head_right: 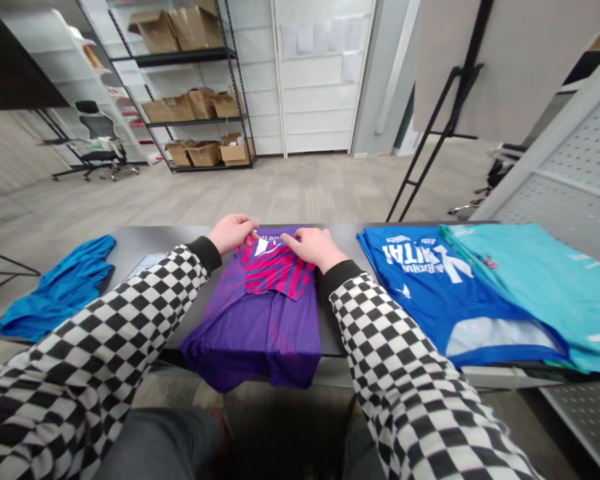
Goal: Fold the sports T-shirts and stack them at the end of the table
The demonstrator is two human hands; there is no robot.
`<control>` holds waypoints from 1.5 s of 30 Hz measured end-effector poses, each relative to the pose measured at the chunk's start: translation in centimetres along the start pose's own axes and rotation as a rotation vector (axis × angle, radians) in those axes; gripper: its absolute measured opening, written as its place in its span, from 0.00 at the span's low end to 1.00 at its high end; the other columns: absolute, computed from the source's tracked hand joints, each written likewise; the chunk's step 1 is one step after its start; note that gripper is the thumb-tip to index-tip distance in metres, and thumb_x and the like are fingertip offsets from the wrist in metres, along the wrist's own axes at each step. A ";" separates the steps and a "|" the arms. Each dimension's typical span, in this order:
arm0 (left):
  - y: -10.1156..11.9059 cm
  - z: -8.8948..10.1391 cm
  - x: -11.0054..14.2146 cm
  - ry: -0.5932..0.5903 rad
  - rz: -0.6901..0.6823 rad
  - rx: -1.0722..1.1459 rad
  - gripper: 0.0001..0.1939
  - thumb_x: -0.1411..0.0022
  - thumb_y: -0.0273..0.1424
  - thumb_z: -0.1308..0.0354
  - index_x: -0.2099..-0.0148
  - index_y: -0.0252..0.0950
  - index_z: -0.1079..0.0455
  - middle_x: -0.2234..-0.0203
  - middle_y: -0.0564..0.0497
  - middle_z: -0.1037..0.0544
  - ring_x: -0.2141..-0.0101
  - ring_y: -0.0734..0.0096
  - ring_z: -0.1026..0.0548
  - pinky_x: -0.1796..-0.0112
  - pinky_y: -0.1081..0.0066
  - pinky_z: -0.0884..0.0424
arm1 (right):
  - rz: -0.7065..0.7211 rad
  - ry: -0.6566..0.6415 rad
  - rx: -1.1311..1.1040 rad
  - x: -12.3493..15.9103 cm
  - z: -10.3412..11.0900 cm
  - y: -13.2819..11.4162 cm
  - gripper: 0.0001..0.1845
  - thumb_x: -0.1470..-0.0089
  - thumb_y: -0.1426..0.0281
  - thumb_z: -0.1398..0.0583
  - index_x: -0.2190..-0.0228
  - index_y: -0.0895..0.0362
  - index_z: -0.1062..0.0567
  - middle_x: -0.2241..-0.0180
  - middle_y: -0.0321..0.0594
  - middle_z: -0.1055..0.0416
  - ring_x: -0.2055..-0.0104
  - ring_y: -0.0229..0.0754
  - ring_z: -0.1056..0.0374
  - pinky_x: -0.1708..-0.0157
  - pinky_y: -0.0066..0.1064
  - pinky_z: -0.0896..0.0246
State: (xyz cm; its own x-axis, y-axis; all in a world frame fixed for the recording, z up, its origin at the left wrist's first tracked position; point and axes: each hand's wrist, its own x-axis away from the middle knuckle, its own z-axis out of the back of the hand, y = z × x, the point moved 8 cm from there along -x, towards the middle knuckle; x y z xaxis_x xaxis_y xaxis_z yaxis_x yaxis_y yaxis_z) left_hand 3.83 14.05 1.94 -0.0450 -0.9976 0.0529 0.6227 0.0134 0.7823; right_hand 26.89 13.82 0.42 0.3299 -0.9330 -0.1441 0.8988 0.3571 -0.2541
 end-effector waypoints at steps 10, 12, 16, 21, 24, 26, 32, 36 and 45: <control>-6.1 0.3 -3.1 0.118 -0.343 -0.548 0.22 0.26 0.43 0.43 0.40 0.40 0.17 0.43 0.42 0.16 0.40 0.51 0.22 0.34 0.53 0.28 | -0.048 -0.217 0.030 0.0 -1.1 3.4 0.17 0.33 0.51 0.31 0.59 0.52 0.17 0.56 0.44 0.14 0.58 0.51 0.20 0.59 0.37 0.33; -6.5 0.2 -3.7 0.095 -0.376 -0.574 0.20 0.27 0.44 0.41 0.43 0.41 0.16 0.45 0.42 0.16 0.42 0.49 0.22 0.35 0.51 0.28 | -0.030 -0.248 -0.002 0.0 -1.2 3.7 0.15 0.33 0.54 0.30 0.62 0.52 0.18 0.60 0.42 0.15 0.62 0.48 0.22 0.63 0.36 0.36; -7.7 1.3 -4.3 0.098 -0.348 -0.550 0.13 0.29 0.39 0.39 0.50 0.42 0.16 0.47 0.43 0.18 0.45 0.50 0.23 0.37 0.52 0.27 | -0.011 -0.287 -0.079 0.0 -1.2 4.2 0.14 0.35 0.56 0.29 0.66 0.52 0.22 0.65 0.38 0.18 0.65 0.45 0.26 0.66 0.36 0.39; -8.0 1.9 -3.7 0.161 -0.291 -0.519 0.12 0.27 0.36 0.40 0.51 0.42 0.16 0.49 0.42 0.18 0.45 0.50 0.23 0.37 0.50 0.28 | -0.008 -0.283 -0.098 -0.1 -1.5 4.6 0.14 0.35 0.57 0.30 0.67 0.52 0.23 0.67 0.37 0.20 0.66 0.45 0.27 0.66 0.36 0.39; -7.1 2.3 -3.0 0.236 -0.280 -0.529 0.16 0.26 0.34 0.41 0.43 0.40 0.17 0.45 0.39 0.19 0.42 0.46 0.24 0.36 0.47 0.28 | -0.005 -0.279 -0.062 -0.1 -1.5 4.5 0.14 0.35 0.57 0.30 0.66 0.52 0.22 0.65 0.39 0.19 0.65 0.46 0.26 0.65 0.36 0.37; -6.0 2.8 -1.8 0.293 -0.308 -0.518 0.19 0.26 0.33 0.42 0.38 0.38 0.20 0.42 0.38 0.19 0.40 0.45 0.24 0.35 0.46 0.29 | 0.002 -0.231 0.002 -0.2 -1.0 4.0 0.14 0.34 0.56 0.30 0.65 0.53 0.20 0.62 0.43 0.17 0.62 0.48 0.24 0.62 0.38 0.33; -3.1 4.3 12.3 0.435 -0.486 -0.303 0.13 0.24 0.31 0.45 0.47 0.37 0.19 0.54 0.44 0.14 0.52 0.57 0.18 0.43 0.59 0.23 | 0.388 0.100 -0.067 1.3 0.3 -4.3 0.22 0.24 0.53 0.41 0.43 0.54 0.17 0.38 0.54 0.20 0.35 0.60 0.26 0.34 0.52 0.33; -5.7 2.9 26.3 0.448 -0.402 -0.199 0.11 0.23 0.35 0.42 0.49 0.41 0.19 0.60 0.49 0.14 0.62 0.64 0.18 0.56 0.66 0.21 | 0.633 -0.082 -0.119 3.0 -3.6 -9.7 0.30 0.21 0.52 0.47 0.27 0.49 0.26 0.22 0.48 0.37 0.20 0.59 0.43 0.21 0.61 0.52; -15.4 -0.2 32.3 0.477 0.117 0.048 0.22 0.29 0.56 0.35 0.56 0.42 0.20 0.60 0.47 0.13 0.56 0.54 0.15 0.51 0.60 0.20 | 0.606 -0.273 -0.052 2.7 -7.1 -10.0 0.38 0.21 0.47 0.50 0.20 0.48 0.37 0.18 0.46 0.50 0.16 0.64 0.55 0.19 0.66 0.63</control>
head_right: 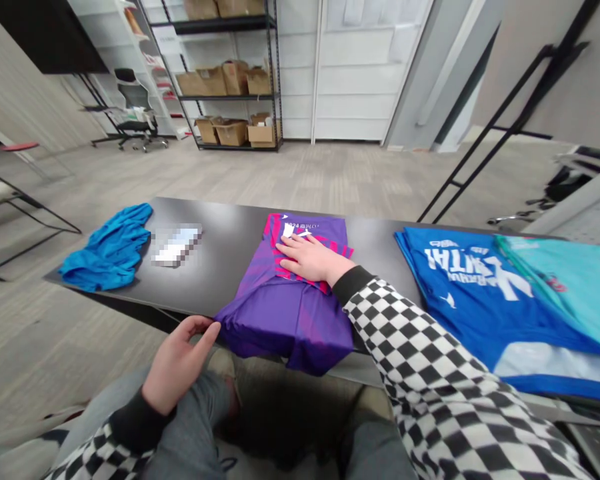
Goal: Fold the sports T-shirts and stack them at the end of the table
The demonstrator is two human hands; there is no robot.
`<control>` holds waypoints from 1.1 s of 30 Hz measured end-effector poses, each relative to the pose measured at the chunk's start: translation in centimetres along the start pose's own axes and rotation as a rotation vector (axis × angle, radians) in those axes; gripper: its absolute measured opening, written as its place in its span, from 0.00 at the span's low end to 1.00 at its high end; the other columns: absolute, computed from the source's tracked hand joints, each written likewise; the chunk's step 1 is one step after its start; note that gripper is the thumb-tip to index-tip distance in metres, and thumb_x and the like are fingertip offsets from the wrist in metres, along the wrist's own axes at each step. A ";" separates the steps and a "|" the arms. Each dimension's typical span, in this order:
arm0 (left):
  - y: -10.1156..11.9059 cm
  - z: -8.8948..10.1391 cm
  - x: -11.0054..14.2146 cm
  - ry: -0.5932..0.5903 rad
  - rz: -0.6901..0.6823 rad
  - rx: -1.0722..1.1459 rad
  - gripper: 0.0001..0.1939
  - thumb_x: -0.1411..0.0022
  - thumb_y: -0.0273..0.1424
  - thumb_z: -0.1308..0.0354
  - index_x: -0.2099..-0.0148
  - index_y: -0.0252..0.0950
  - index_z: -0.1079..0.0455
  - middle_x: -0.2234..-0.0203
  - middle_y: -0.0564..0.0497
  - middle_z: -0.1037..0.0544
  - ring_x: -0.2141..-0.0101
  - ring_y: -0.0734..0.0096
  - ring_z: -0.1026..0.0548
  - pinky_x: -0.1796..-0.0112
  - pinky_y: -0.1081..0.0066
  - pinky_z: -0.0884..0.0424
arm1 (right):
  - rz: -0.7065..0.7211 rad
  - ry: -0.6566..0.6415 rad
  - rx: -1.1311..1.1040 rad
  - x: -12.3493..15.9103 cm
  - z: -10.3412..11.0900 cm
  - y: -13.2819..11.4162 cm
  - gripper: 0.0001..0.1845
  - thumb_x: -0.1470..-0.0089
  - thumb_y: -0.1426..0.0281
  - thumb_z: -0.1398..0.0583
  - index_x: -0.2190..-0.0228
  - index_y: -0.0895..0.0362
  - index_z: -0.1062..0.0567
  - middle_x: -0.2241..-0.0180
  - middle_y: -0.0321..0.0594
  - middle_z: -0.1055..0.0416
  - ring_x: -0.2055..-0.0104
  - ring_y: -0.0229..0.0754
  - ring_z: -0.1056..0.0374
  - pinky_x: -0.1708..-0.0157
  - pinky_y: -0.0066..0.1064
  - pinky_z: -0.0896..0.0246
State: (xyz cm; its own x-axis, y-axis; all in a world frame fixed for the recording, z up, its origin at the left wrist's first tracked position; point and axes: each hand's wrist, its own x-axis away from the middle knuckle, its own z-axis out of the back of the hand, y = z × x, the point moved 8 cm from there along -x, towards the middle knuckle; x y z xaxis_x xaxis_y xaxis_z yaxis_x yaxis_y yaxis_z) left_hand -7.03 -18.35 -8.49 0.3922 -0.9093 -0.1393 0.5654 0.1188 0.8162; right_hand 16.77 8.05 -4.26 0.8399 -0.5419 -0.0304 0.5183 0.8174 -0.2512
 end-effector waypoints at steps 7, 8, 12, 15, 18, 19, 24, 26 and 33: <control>-2.3 -1.2 -0.1 -0.092 0.199 0.308 0.28 0.36 0.59 0.29 0.53 0.38 0.20 0.67 0.48 0.14 0.65 0.60 0.16 0.61 0.65 0.21 | -0.010 -0.024 -0.021 0.0 0.0 0.0 0.40 0.21 0.44 0.51 0.20 0.47 0.39 0.17 0.44 0.52 0.15 0.64 0.58 0.19 0.65 0.67; -2.4 -1.2 -0.1 -0.095 0.180 0.274 0.28 0.36 0.58 0.28 0.52 0.38 0.19 0.68 0.49 0.15 0.66 0.61 0.17 0.62 0.66 0.22 | -0.009 -0.026 -0.021 0.0 -0.1 0.1 0.40 0.21 0.44 0.51 0.20 0.47 0.39 0.17 0.44 0.52 0.15 0.64 0.58 0.19 0.66 0.67; -0.1 -1.2 -0.1 -0.125 -0.040 0.048 0.19 0.33 0.52 0.30 0.60 0.41 0.16 0.72 0.51 0.20 0.68 0.62 0.21 0.64 0.65 0.24 | -0.003 -0.012 -0.025 -0.1 -0.2 0.4 0.40 0.22 0.44 0.50 0.20 0.47 0.38 0.17 0.44 0.52 0.15 0.65 0.57 0.19 0.67 0.67; 2.8 -1.0 0.4 -0.117 -0.226 -0.004 0.15 0.27 0.45 0.35 0.65 0.44 0.20 0.66 0.49 0.18 0.62 0.58 0.19 0.57 0.60 0.21 | -0.001 0.000 -0.028 -0.1 -0.2 0.5 0.39 0.22 0.44 0.50 0.20 0.45 0.37 0.17 0.43 0.50 0.15 0.63 0.56 0.19 0.65 0.66; 4.9 -0.7 1.1 -0.151 -0.312 -0.023 0.14 0.25 0.40 0.38 0.66 0.45 0.25 0.67 0.49 0.18 0.64 0.59 0.19 0.59 0.59 0.21 | 0.006 0.002 -0.028 -0.1 -0.1 0.4 0.38 0.22 0.44 0.50 0.21 0.44 0.36 0.17 0.43 0.50 0.15 0.61 0.55 0.18 0.64 0.65; 5.5 -0.8 1.3 -0.192 -0.336 -0.045 0.14 0.25 0.39 0.39 0.66 0.45 0.26 0.69 0.50 0.19 0.67 0.61 0.20 0.63 0.61 0.22 | 0.009 0.001 -0.031 -0.1 -0.1 0.4 0.38 0.22 0.44 0.50 0.21 0.44 0.36 0.17 0.43 0.50 0.15 0.61 0.54 0.18 0.64 0.65; 9.6 -2.4 3.1 -0.336 -0.479 -0.205 0.21 0.22 0.36 0.44 0.71 0.43 0.37 0.79 0.55 0.29 0.77 0.69 0.29 0.73 0.66 0.34 | 0.011 -0.002 -0.060 -0.2 0.1 0.6 0.37 0.22 0.47 0.46 0.22 0.46 0.35 0.18 0.46 0.47 0.16 0.60 0.53 0.19 0.65 0.65; 11.6 -3.7 3.9 -0.341 -0.525 -0.277 0.22 0.21 0.37 0.45 0.72 0.43 0.39 0.80 0.54 0.29 0.78 0.67 0.29 0.73 0.63 0.35 | 0.010 0.015 -0.078 -0.1 0.5 0.7 0.36 0.23 0.48 0.44 0.22 0.47 0.33 0.19 0.47 0.45 0.16 0.60 0.51 0.19 0.65 0.63; 14.1 -10.9 7.9 -0.570 -0.661 -0.474 0.12 0.21 0.36 0.46 0.62 0.47 0.30 0.72 0.47 0.19 0.69 0.54 0.18 0.65 0.54 0.30 | -0.033 0.017 -0.068 0.5 1.2 1.6 0.36 0.28 0.61 0.40 0.23 0.51 0.32 0.19 0.50 0.44 0.17 0.59 0.49 0.19 0.68 0.65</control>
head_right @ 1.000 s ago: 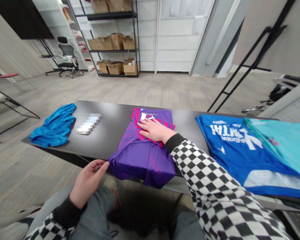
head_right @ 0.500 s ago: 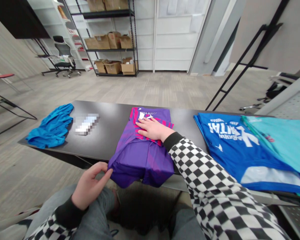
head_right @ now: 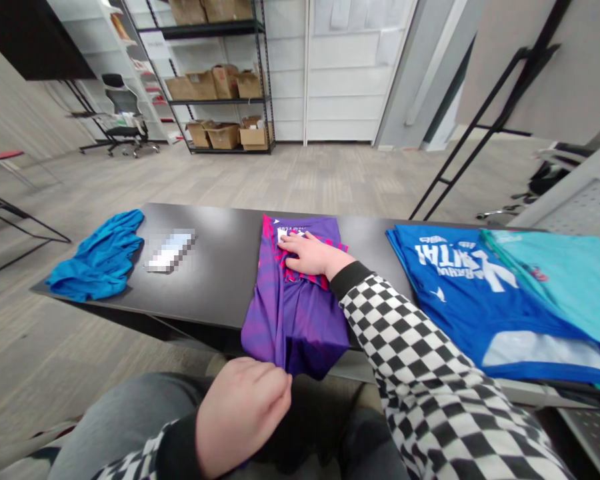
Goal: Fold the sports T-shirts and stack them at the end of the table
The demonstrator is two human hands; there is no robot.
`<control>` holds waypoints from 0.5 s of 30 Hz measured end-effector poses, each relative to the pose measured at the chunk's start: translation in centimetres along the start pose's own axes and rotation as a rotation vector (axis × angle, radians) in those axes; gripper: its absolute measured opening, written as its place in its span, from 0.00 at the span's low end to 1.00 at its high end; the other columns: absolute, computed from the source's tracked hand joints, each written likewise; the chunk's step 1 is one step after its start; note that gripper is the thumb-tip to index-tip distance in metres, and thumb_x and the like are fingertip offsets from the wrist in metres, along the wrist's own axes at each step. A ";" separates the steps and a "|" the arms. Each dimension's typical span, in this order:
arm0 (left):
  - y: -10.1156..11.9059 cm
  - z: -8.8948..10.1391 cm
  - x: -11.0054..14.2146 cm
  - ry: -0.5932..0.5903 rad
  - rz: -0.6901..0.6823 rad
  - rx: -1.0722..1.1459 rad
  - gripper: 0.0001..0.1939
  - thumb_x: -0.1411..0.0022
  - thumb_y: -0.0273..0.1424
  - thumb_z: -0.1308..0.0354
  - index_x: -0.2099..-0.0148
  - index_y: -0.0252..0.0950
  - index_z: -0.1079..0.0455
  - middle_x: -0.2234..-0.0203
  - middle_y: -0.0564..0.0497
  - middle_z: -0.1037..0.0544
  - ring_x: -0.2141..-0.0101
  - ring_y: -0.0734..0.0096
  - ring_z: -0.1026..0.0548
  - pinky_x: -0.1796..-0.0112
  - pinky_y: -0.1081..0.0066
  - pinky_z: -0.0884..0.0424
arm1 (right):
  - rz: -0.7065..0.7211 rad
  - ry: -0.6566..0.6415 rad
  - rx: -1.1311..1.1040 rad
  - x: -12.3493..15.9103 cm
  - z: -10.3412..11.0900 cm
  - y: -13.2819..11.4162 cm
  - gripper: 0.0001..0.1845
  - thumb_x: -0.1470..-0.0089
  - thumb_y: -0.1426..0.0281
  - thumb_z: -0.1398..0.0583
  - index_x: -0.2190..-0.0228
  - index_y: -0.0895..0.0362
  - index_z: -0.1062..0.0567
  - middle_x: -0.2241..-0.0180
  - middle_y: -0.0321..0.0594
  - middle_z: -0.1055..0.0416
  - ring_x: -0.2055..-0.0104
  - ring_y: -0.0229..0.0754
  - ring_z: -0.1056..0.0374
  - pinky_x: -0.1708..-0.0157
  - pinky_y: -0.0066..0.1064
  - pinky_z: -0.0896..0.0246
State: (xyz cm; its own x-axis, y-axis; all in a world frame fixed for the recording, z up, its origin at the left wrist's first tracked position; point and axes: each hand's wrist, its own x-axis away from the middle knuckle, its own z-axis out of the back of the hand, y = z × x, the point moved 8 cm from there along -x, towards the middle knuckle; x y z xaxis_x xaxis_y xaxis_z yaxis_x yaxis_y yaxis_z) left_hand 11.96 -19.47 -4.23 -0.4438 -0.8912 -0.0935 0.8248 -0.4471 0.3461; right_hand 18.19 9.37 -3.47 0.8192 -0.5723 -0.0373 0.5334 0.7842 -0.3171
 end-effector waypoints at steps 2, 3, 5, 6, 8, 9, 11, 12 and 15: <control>-0.3 -2.1 -0.1 -0.117 0.053 0.006 0.07 0.23 0.34 0.45 0.59 0.47 0.29 0.70 0.47 0.17 0.69 0.54 0.18 0.68 0.55 0.33 | -0.016 -0.009 0.007 0.1 0.1 0.3 0.37 0.30 0.65 0.41 0.23 0.50 0.33 0.19 0.48 0.45 0.16 0.59 0.51 0.19 0.70 0.65; -0.7 -2.8 0.0 -0.158 0.090 0.008 0.06 0.24 0.33 0.44 0.58 0.46 0.29 0.69 0.47 0.17 0.70 0.55 0.18 0.69 0.57 0.34 | -0.023 -0.008 0.013 0.1 0.2 0.5 0.37 0.30 0.66 0.41 0.23 0.50 0.32 0.19 0.47 0.45 0.16 0.59 0.52 0.19 0.70 0.64; -1.4 -3.1 0.2 -0.211 0.127 0.044 0.05 0.25 0.36 0.42 0.59 0.46 0.28 0.69 0.48 0.16 0.71 0.56 0.18 0.71 0.59 0.38 | -0.049 0.028 0.041 0.3 0.8 0.8 0.35 0.30 0.67 0.42 0.24 0.50 0.30 0.20 0.47 0.43 0.17 0.59 0.50 0.20 0.69 0.62; -1.7 -2.6 0.2 -0.213 0.130 0.088 0.08 0.26 0.39 0.40 0.61 0.45 0.28 0.71 0.50 0.17 0.72 0.57 0.19 0.71 0.60 0.39 | -0.073 0.070 0.061 0.5 1.4 1.1 0.33 0.29 0.66 0.42 0.25 0.50 0.29 0.20 0.47 0.40 0.18 0.59 0.47 0.20 0.68 0.60; -3.1 0.2 -0.3 -0.140 0.144 0.207 0.15 0.25 0.44 0.39 0.65 0.45 0.29 0.75 0.53 0.20 0.73 0.61 0.21 0.72 0.63 0.40 | -0.149 0.177 0.107 0.9 2.8 1.7 0.29 0.25 0.62 0.44 0.29 0.53 0.25 0.25 0.51 0.32 0.23 0.60 0.37 0.22 0.65 0.51; -4.3 2.3 -0.9 -0.060 0.162 0.261 0.19 0.23 0.45 0.40 0.67 0.44 0.31 0.77 0.54 0.22 0.74 0.64 0.23 0.71 0.64 0.39 | -0.195 0.226 0.130 1.2 3.5 2.0 0.27 0.24 0.59 0.45 0.31 0.54 0.23 0.29 0.53 0.27 0.27 0.61 0.31 0.24 0.62 0.45; -7.8 7.2 -2.8 0.170 0.225 0.294 0.24 0.19 0.45 0.48 0.69 0.43 0.32 0.77 0.54 0.24 0.75 0.66 0.25 0.70 0.65 0.37 | -0.275 0.282 0.174 1.7 4.4 2.5 0.27 0.22 0.54 0.46 0.38 0.55 0.18 0.37 0.55 0.20 0.35 0.62 0.25 0.33 0.57 0.34; -9.8 9.6 -4.1 0.282 0.263 0.254 0.24 0.19 0.47 0.49 0.69 0.43 0.33 0.77 0.54 0.24 0.75 0.66 0.26 0.69 0.65 0.36 | -0.298 0.289 0.194 1.8 4.6 2.7 0.27 0.22 0.52 0.46 0.41 0.54 0.17 0.40 0.55 0.18 0.37 0.62 0.24 0.37 0.55 0.31; -16.3 12.9 -9.8 0.348 0.418 0.036 0.25 0.21 0.51 0.48 0.68 0.44 0.31 0.74 0.48 0.20 0.68 0.58 0.21 0.65 0.63 0.31 | -0.310 0.279 0.238 1.8 4.5 2.9 0.27 0.24 0.47 0.43 0.47 0.53 0.15 0.45 0.55 0.18 0.41 0.61 0.23 0.42 0.51 0.28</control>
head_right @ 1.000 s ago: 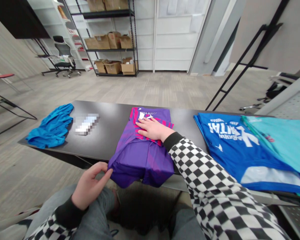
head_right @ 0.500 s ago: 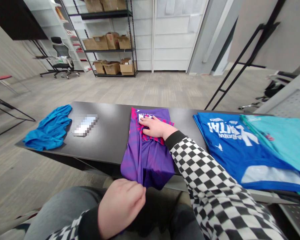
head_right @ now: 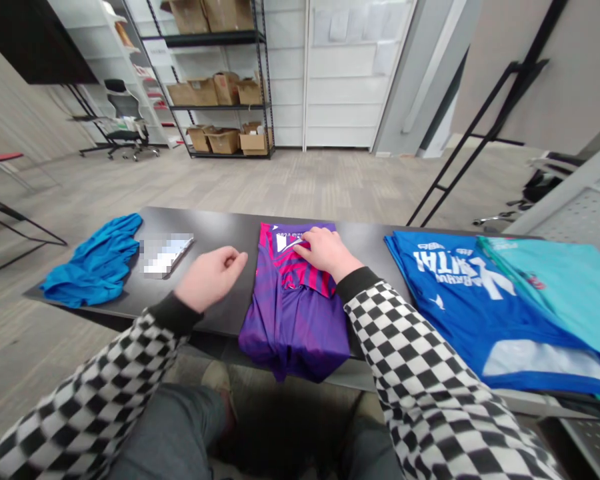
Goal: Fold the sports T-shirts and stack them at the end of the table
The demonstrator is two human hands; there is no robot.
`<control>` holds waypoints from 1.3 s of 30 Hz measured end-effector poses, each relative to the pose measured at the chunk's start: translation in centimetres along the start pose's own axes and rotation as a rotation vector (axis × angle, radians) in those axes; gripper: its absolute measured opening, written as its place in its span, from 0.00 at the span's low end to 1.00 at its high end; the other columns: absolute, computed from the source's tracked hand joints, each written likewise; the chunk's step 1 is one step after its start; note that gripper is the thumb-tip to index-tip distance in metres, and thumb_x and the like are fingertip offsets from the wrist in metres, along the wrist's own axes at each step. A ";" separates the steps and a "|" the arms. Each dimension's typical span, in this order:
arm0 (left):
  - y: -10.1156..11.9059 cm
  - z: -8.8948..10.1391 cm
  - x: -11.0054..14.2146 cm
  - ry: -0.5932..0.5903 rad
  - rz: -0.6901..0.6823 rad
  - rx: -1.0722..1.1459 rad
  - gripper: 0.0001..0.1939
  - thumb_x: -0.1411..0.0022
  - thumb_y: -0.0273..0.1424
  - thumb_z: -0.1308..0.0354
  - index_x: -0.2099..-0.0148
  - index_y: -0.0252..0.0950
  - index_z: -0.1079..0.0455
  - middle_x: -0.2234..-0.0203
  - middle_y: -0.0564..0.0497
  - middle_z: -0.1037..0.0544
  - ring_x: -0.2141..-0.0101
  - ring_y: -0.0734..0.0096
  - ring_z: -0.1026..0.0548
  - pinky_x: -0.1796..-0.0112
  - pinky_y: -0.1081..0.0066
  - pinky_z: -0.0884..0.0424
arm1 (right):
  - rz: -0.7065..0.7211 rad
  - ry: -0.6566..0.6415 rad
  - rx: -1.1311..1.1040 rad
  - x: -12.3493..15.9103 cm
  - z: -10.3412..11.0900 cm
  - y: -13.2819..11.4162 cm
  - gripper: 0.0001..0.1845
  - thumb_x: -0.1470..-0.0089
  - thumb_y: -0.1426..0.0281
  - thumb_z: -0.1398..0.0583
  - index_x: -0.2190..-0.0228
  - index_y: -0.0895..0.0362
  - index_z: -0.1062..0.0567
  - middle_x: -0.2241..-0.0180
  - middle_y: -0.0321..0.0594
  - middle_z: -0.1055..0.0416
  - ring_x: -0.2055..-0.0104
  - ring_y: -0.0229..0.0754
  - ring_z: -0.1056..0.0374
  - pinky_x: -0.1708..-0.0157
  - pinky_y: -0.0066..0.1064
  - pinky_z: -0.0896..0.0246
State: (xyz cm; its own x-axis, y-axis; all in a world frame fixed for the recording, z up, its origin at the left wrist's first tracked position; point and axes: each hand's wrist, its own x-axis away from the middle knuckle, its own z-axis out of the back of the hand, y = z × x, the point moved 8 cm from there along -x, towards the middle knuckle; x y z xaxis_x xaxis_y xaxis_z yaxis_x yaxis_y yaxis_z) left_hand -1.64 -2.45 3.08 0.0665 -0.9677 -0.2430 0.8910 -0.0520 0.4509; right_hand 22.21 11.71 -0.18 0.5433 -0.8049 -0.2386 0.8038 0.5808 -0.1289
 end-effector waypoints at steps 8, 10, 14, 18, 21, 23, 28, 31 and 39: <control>-2.8 -8.3 -13.6 -0.117 0.125 -0.134 0.15 0.29 0.47 0.38 0.61 0.42 0.24 0.53 0.40 0.13 0.44 0.38 0.20 0.39 0.41 0.32 | -0.113 -0.040 0.038 0.0 -1.3 2.2 0.29 0.30 0.41 0.37 0.50 0.54 0.18 0.48 0.56 0.21 0.45 0.63 0.24 0.45 0.52 0.27; -3.1 -8.8 -15.1 -0.062 0.139 -0.057 0.11 0.26 0.43 0.41 0.59 0.43 0.25 0.56 0.42 0.14 0.46 0.43 0.19 0.38 0.44 0.32 | -0.126 -0.037 0.029 0.1 -1.5 2.8 0.29 0.31 0.41 0.36 0.49 0.54 0.18 0.47 0.56 0.21 0.44 0.64 0.25 0.44 0.53 0.27; -3.5 -9.1 -18.1 0.024 0.103 0.130 0.12 0.20 0.41 0.47 0.50 0.41 0.26 0.60 0.44 0.15 0.54 0.53 0.18 0.47 0.57 0.26 | -0.168 -0.013 0.001 -0.2 -1.9 4.3 0.26 0.28 0.45 0.38 0.46 0.52 0.18 0.43 0.56 0.24 0.40 0.65 0.29 0.41 0.57 0.29; -2.7 -9.7 -19.6 0.013 0.007 0.106 0.13 0.19 0.42 0.46 0.46 0.40 0.25 0.60 0.45 0.15 0.55 0.53 0.18 0.49 0.59 0.26 | -0.225 0.033 -0.014 -1.0 -2.2 5.7 0.24 0.26 0.47 0.39 0.47 0.51 0.16 0.43 0.56 0.24 0.40 0.67 0.30 0.41 0.59 0.30; -1.8 -9.7 -19.4 -0.015 -0.049 -0.044 0.15 0.20 0.44 0.44 0.47 0.41 0.24 0.54 0.41 0.14 0.47 0.46 0.18 0.41 0.52 0.30 | -0.239 0.048 -0.017 -1.2 -2.1 6.1 0.23 0.26 0.49 0.39 0.45 0.52 0.16 0.42 0.56 0.23 0.39 0.67 0.30 0.41 0.59 0.30; -1.3 -9.0 -18.7 0.013 -0.061 -0.098 0.17 0.20 0.45 0.46 0.44 0.40 0.23 0.51 0.38 0.15 0.44 0.42 0.20 0.38 0.48 0.33 | -0.253 0.062 0.003 -1.0 -1.4 6.2 0.24 0.26 0.49 0.39 0.44 0.52 0.16 0.41 0.57 0.23 0.39 0.67 0.29 0.41 0.58 0.30; 1.1 -8.2 -15.9 -0.013 -0.276 -0.045 0.21 0.20 0.44 0.46 0.39 0.37 0.22 0.42 0.35 0.18 0.40 0.45 0.22 0.36 0.50 0.30 | -0.437 -0.005 0.098 0.8 0.4 8.1 0.32 0.29 0.39 0.40 0.53 0.55 0.15 0.50 0.60 0.19 0.46 0.68 0.23 0.47 0.55 0.28; 2.3 -10.6 -13.9 -0.266 -0.370 -0.064 0.31 0.22 0.50 0.44 0.28 0.36 0.28 0.27 0.35 0.28 0.27 0.44 0.32 0.27 0.48 0.39 | -0.519 -0.134 0.088 1.6 0.1 9.6 0.32 0.33 0.37 0.36 0.57 0.54 0.16 0.55 0.57 0.17 0.53 0.64 0.20 0.54 0.48 0.28; 1.8 -12.8 -12.7 -0.453 -0.275 -0.231 0.55 0.27 0.69 0.53 0.13 0.39 0.50 0.15 0.37 0.54 0.17 0.40 0.56 0.22 0.39 0.58 | -0.414 -0.170 -0.044 1.0 -0.2 9.0 0.15 0.35 0.55 0.31 0.66 0.53 0.21 0.67 0.40 0.20 0.66 0.47 0.27 0.66 0.37 0.40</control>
State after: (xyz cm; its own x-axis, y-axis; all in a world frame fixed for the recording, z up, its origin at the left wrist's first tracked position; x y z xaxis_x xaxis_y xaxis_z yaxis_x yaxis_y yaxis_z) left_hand 4.83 12.91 -4.03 -0.3347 -0.9380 0.0898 0.9268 -0.3104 0.2116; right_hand 29.96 16.13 -1.76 0.2129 -0.9771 0.0024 0.9528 0.2071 -0.2221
